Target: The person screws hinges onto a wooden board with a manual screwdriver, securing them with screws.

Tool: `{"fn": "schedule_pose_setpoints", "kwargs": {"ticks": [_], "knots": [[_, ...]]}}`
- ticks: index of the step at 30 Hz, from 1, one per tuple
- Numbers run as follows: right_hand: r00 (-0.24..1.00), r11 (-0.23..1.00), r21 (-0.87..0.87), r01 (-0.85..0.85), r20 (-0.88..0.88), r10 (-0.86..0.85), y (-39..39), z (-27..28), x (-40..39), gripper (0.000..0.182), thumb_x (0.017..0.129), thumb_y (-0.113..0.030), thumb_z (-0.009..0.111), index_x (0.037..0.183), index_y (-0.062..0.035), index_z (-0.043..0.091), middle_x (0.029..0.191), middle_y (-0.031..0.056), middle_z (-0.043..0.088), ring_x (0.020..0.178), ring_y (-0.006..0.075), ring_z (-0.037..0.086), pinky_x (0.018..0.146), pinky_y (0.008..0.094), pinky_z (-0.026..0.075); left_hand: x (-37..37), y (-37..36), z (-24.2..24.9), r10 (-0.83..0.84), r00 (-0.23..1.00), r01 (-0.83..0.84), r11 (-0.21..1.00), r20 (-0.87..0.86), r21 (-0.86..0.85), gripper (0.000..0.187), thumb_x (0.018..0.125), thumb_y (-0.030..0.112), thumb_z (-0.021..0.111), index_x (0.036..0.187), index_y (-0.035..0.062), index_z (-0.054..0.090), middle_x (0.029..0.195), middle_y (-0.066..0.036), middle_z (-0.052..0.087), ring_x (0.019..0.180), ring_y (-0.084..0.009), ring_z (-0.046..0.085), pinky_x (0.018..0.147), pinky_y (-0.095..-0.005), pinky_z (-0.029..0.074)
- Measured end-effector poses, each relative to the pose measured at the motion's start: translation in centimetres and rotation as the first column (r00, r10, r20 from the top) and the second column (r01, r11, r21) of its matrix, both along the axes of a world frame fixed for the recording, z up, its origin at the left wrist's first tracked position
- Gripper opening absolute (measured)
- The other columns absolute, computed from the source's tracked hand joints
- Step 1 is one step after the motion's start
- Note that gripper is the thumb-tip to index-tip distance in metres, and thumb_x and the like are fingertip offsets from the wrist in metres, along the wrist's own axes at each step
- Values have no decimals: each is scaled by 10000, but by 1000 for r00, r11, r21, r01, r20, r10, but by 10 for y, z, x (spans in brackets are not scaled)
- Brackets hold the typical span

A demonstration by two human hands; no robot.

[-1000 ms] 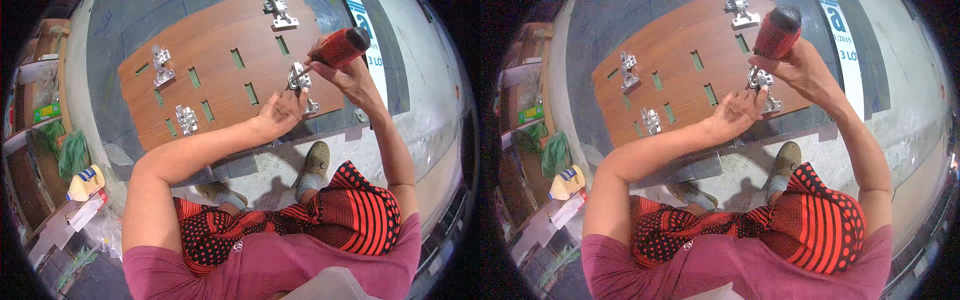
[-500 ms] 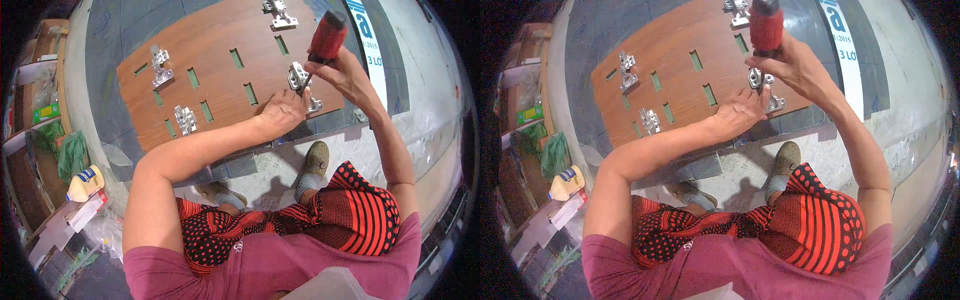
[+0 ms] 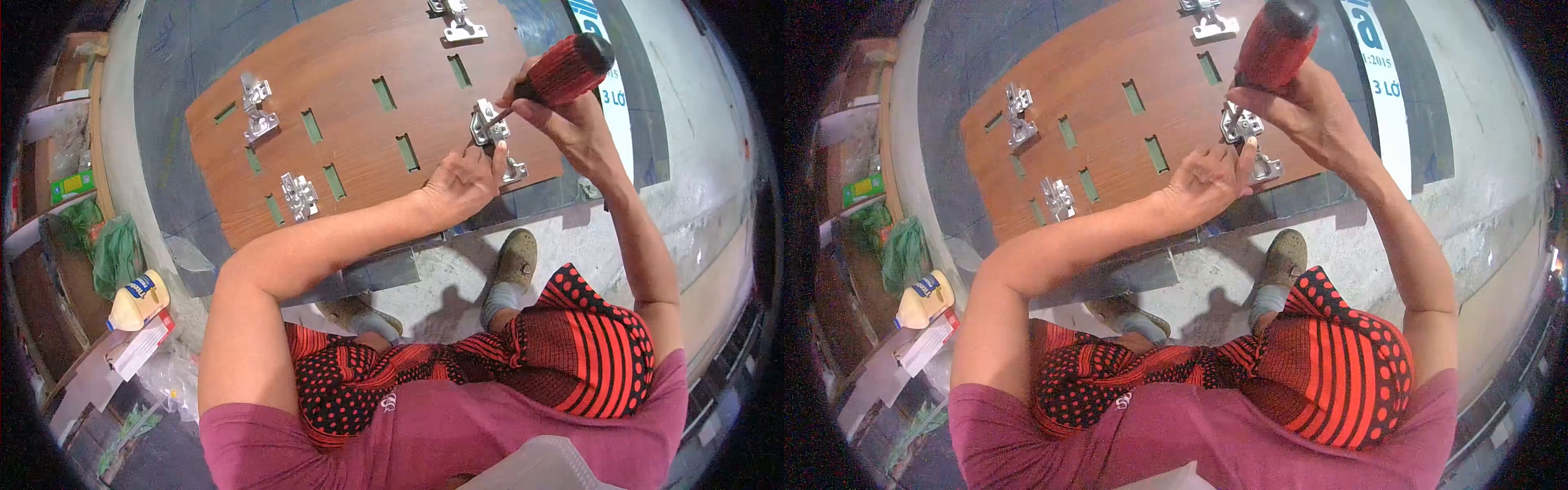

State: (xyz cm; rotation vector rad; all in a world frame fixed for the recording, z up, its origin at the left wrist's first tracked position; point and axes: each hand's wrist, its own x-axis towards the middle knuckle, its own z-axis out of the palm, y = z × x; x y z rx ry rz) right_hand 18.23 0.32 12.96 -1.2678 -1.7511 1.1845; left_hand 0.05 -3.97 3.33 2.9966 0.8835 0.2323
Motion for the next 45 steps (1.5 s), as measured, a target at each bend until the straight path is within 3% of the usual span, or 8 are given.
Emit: {"fn": "schedule_pose_setpoints", "kwargs": {"ticks": [8,13,18,20,23,26,36,45], "knots": [[981,994,-69,-87,-177,74,4,17,2,284,866,-124,633,1105,-31,510,1006,57,588,1003,185,592,957,356,450,-1,1,3,-39,999,38,998,-20,-51,722,761,373,659,1247,-111,433,841,-127,617,841,-231,581,720,-326,482],[993,996,-45,-80,87,84,4,12,9,385,819,-169,701,1134,-54,511,991,43,587,957,158,588,917,318,450,-2,-1,5,-42,999,43,999,-14,14,718,761,373,656,1239,-118,442,843,-117,610,849,-233,578,718,-325,479],[995,993,-54,-102,-2,102,-1,18,2,321,799,-115,708,1070,-62,546,976,30,586,947,139,584,885,300,455,0,1,-2,-36,999,34,998,-36,-51,713,771,382,649,1245,-107,439,866,-111,602,846,-228,576,673,-314,476],[991,988,-82,-131,-18,130,0,25,4,297,797,-91,701,1054,-62,554,972,27,586,944,133,584,878,294,459,1,0,-5,-10,991,13,1000,136,-15,472,782,112,528,1209,-90,504,705,-61,595,715,-190,578,583,-308,451],[954,954,-107,-281,78,290,1,31,8,277,801,-63,683,1045,-60,552,976,29,597,934,127,587,860,282,473,2,0,-1,-6,994,8,1000,108,-24,474,786,111,526,1214,-90,495,722,-74,602,711,-189,579,578,-302,448],[983,981,-142,-135,102,150,-2,22,8,285,793,-80,704,1034,-51,554,979,40,609,935,131,597,847,279,489,2,-1,-2,-7,1000,6,999,-31,-38,715,780,404,637,1257,-88,429,828,-90,579,816,-205,569,640,-312,467],[1000,996,-88,12,21,-10,1,9,3,351,788,-121,728,1028,-64,479,944,56,646,921,160,625,856,312,496,-3,-2,8,-7,997,14,995,-79,97,703,776,363,644,1255,-104,427,820,-85,575,829,-193,555,655,-315,462],[998,995,-68,67,24,-66,1,10,0,349,816,-174,707,1058,-66,479,948,43,629,966,161,613,906,318,479,-1,1,2,-37,998,39,997,41,-61,720,772,332,651,1263,-128,393,859,-114,599,874,-241,564,698,-336,479]]}}
